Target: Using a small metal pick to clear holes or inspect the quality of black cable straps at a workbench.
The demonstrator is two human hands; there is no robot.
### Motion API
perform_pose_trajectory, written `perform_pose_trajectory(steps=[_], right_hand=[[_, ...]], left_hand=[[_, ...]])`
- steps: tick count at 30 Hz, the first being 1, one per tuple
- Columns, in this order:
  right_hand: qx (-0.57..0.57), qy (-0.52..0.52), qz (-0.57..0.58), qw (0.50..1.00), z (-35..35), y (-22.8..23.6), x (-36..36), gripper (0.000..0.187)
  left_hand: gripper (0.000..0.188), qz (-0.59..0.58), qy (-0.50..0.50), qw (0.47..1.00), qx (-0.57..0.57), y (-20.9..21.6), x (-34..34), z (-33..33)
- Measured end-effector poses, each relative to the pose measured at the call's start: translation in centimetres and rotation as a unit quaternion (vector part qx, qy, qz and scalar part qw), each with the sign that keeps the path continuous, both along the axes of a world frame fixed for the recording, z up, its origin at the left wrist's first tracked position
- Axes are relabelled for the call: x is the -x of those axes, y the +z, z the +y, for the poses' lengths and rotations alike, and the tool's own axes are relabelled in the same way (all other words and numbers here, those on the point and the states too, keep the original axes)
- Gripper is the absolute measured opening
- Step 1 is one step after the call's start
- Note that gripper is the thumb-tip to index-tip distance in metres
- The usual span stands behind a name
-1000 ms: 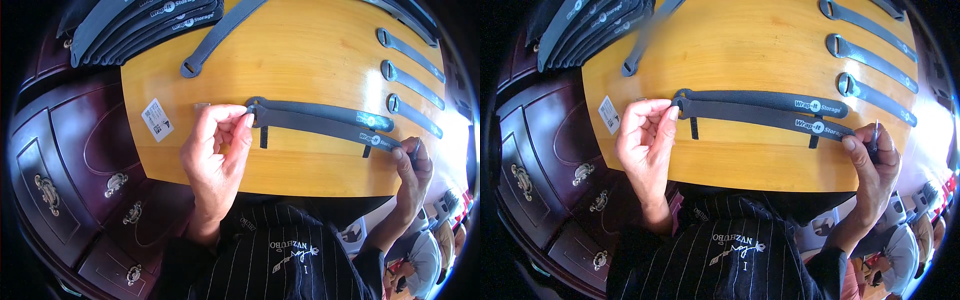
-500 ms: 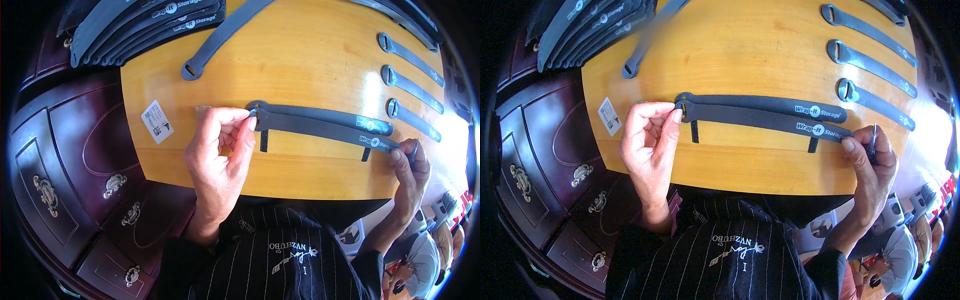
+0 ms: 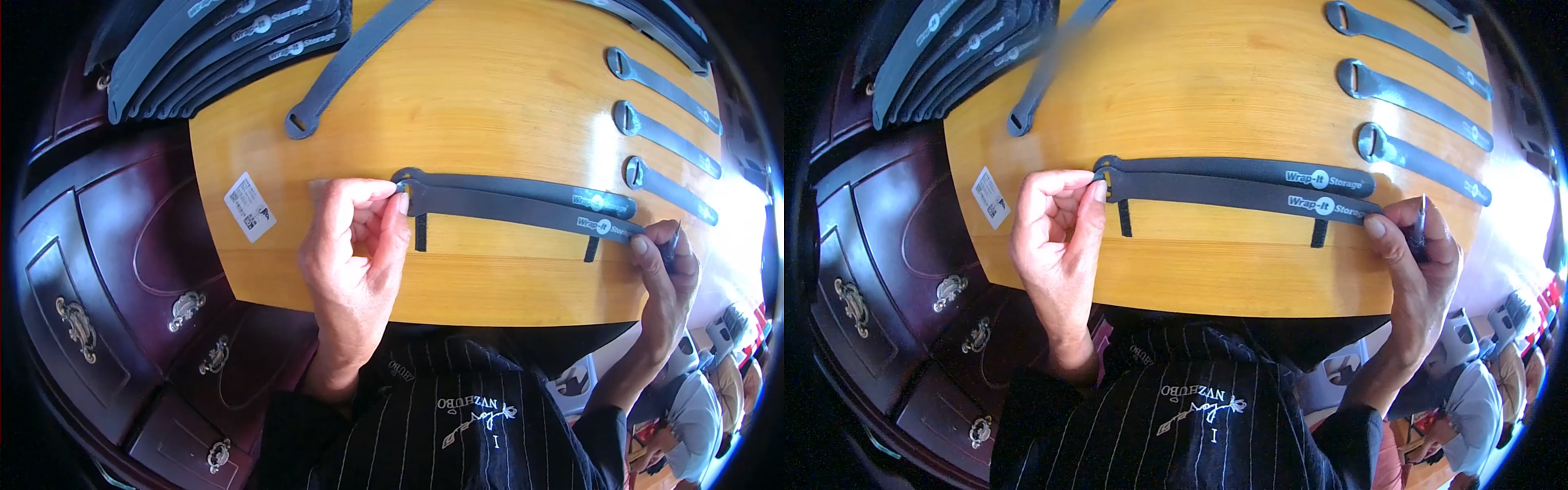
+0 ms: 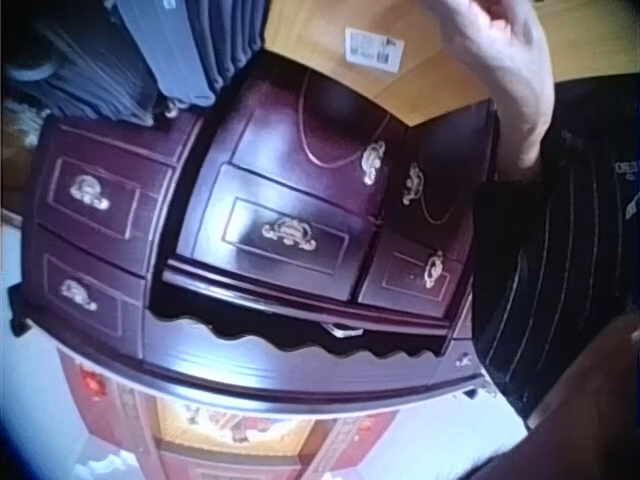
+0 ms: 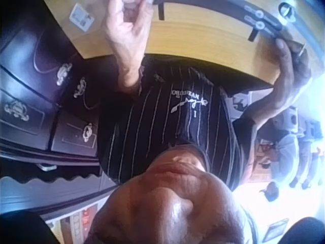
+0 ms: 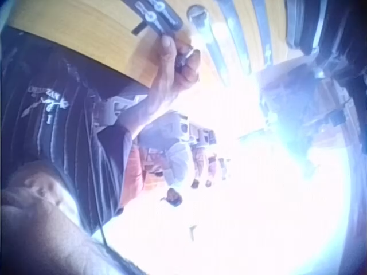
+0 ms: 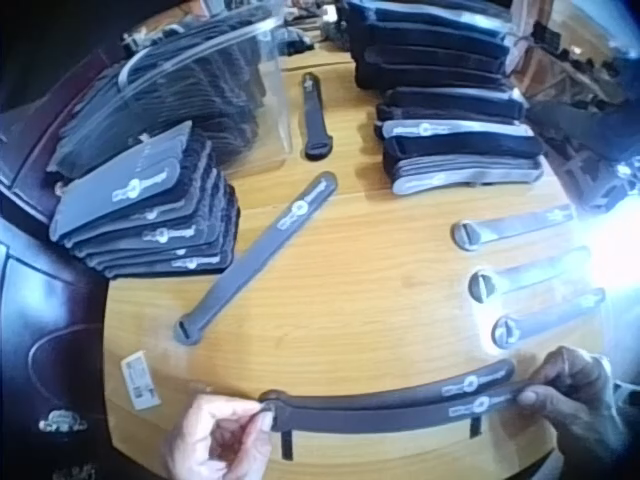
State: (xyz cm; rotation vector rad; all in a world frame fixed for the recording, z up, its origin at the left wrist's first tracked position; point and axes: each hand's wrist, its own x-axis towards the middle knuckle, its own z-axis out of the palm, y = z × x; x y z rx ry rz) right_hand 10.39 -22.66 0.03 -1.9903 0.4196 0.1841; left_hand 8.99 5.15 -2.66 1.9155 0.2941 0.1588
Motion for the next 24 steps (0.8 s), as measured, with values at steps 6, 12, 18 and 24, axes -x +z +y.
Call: perform_pose_trajectory(steps=[6,12,18,24], right_hand=[[-0.017,0.026,0.024,0.999,1.2,0.3,-0.6,0.013],[0.039,0.052,-0.025,0.998,0.2,-0.5,-0.6,0.018],[0.032,0.048,0.007,0.998,0.2,-0.2,-0.8,0.02],[0.003,0.032,0.035,0.999,0.6,0.1,-1.2,0.021]], left_hand=[[0.012,0.035,0.029,0.997,-0.062,1.1,0.4,0.2],[0.011,0.049,0.0,0.997,-0.064,0.6,0.0,0.0],[0.011,0.045,-0.002,0.996,-0.073,0.4,-0.1,-0.2],[0.012,0.044,-0.008,0.996,-0.08,0.5,-0.2,0.0]])
